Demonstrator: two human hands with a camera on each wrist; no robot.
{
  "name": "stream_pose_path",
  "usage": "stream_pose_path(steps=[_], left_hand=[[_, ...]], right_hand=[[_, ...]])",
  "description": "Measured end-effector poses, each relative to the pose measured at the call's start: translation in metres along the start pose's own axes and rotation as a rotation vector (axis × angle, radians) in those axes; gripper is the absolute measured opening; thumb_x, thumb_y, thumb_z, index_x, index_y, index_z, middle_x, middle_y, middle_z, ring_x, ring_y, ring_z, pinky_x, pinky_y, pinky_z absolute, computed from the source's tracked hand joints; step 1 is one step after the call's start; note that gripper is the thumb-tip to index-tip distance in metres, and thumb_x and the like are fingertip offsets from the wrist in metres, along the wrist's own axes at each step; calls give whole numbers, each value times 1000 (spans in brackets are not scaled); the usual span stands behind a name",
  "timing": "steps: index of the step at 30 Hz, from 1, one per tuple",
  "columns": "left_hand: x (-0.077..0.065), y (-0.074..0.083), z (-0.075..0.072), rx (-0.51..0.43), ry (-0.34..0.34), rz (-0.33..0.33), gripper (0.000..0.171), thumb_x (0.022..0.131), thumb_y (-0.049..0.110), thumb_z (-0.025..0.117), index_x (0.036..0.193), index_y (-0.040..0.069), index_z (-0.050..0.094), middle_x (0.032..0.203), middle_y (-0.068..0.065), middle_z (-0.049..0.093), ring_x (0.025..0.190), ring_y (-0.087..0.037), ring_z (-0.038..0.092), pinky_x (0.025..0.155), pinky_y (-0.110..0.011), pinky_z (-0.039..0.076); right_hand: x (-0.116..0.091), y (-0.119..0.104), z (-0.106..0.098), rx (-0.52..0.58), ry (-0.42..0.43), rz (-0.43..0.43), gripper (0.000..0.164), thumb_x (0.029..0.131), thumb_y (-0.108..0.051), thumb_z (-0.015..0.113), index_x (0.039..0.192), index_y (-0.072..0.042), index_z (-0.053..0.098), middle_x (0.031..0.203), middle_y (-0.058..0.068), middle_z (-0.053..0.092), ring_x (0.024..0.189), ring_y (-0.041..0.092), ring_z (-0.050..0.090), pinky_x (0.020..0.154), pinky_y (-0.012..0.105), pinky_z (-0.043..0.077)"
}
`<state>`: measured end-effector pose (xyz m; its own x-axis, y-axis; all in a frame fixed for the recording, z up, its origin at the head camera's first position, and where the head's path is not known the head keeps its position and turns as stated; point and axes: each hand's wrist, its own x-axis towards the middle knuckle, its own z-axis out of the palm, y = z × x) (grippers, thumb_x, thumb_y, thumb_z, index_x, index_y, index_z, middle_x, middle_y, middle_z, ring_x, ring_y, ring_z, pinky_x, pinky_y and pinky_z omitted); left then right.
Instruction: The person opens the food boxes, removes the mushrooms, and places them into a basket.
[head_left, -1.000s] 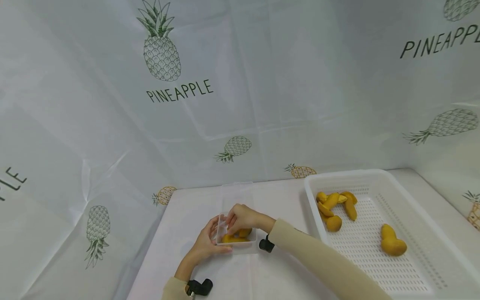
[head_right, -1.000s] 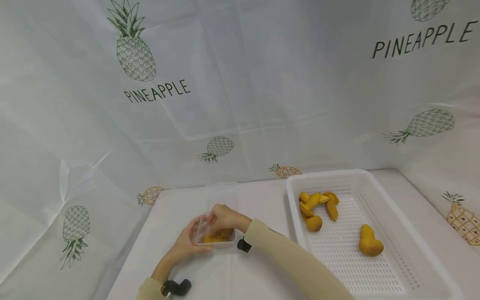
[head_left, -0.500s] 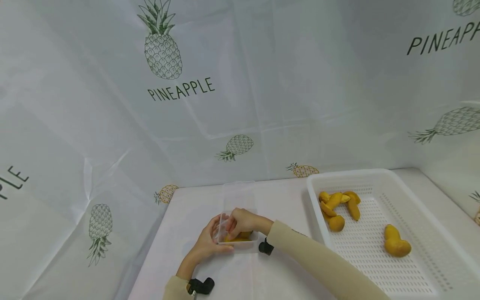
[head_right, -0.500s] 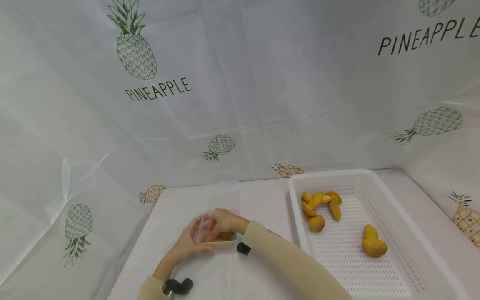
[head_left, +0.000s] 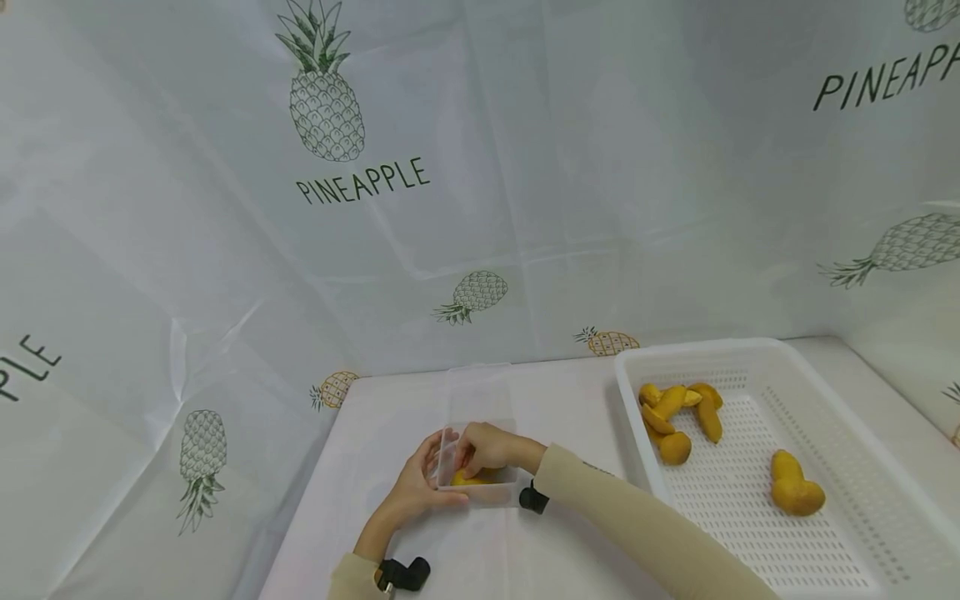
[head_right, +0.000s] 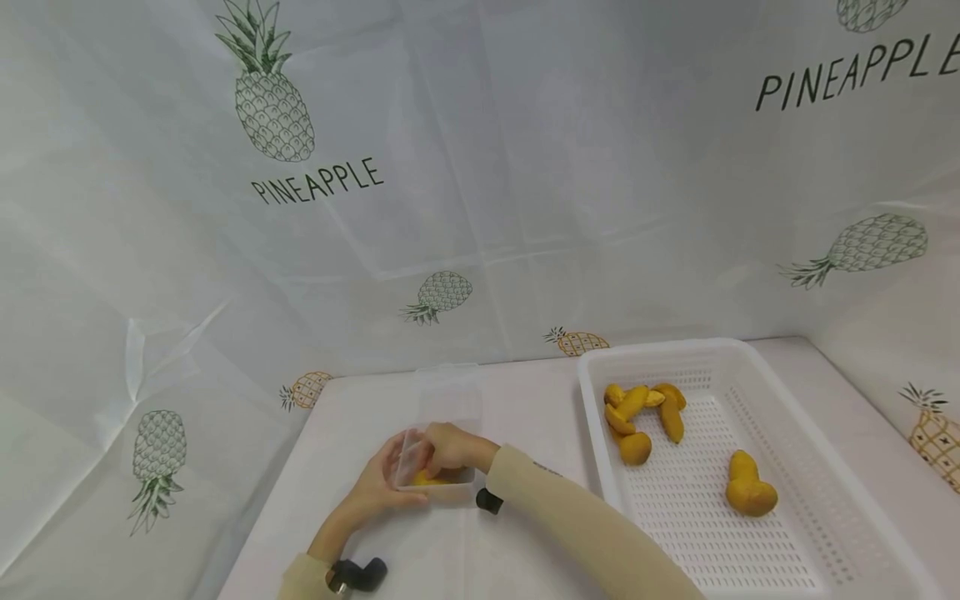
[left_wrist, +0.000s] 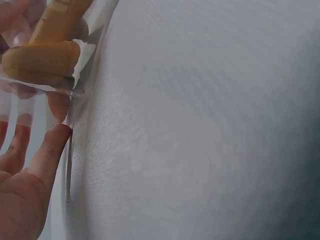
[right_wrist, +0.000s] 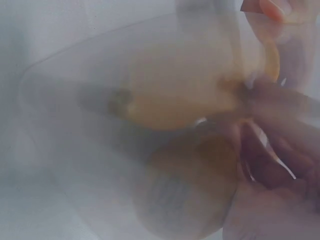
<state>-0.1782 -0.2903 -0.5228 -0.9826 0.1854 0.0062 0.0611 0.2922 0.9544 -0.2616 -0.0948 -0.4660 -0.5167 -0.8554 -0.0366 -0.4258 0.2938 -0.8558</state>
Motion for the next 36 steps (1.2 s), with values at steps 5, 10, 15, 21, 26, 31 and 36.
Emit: stream_pose_path(steps=[5, 10, 15, 21, 26, 31, 36], left_hand=[[1, 0, 1, 3, -11, 8, 105, 71, 11, 92, 155, 8, 28, 158, -22, 29, 143, -50, 24, 103, -64, 38], [1, 3, 3, 13, -23, 19, 105, 73, 15, 91, 155, 10, 27, 158, -20, 29, 143, -50, 25, 103, -64, 39], [2, 4, 4, -10, -29, 17, 104, 73, 14, 91, 155, 13, 28, 159, -17, 29, 144, -47, 24, 103, -61, 40], [3, 2, 4, -10, -28, 14, 102, 73, 12, 90, 155, 13, 28, 159, -19, 28, 144, -50, 22, 103, -64, 39], [4, 0, 4, 4, -10, -13, 103, 72, 11, 91, 154, 12, 29, 157, -20, 32, 143, -49, 25, 102, -68, 37], [2, 1, 3, 32, 16, -31, 106, 69, 11, 93, 154, 11, 29, 156, -20, 34, 142, -51, 26, 100, -72, 35], [0, 0, 1, 28, 26, -38, 105, 69, 10, 93, 154, 13, 31, 156, -14, 36, 143, -49, 24, 101, -74, 32]], right_hand=[[-2, -1, -3, 20, -15, -36, 5, 84, 7, 75, 89, 6, 74, 84, 11, 69, 72, 8, 53, 67, 17, 45], [-4, -1, -8, 23, -10, -104, 6, 86, 3, 74, 92, 5, 74, 93, 10, 71, 90, 16, 61, 94, 39, 52], [-5, -2, -15, 81, 0, -101, 8, 87, 2, 74, 95, 3, 75, 95, 9, 72, 95, 20, 62, 93, 37, 53], [-10, -8, -30, 234, 43, -23, 12, 89, 0, 73, 101, 2, 75, 99, 5, 71, 95, 21, 65, 77, 28, 59], [-22, -18, -51, 331, 87, 46, 15, 91, -1, 71, 105, 2, 74, 103, 6, 69, 90, 20, 69, 77, 35, 60], [-38, -30, -78, 365, 139, 76, 18, 92, -3, 70, 109, 4, 72, 108, 10, 67, 88, 21, 70, 80, 36, 60], [-55, -33, -105, 388, 184, 80, 22, 93, -4, 70, 113, 6, 69, 113, 14, 66, 90, 23, 71, 82, 37, 59]])
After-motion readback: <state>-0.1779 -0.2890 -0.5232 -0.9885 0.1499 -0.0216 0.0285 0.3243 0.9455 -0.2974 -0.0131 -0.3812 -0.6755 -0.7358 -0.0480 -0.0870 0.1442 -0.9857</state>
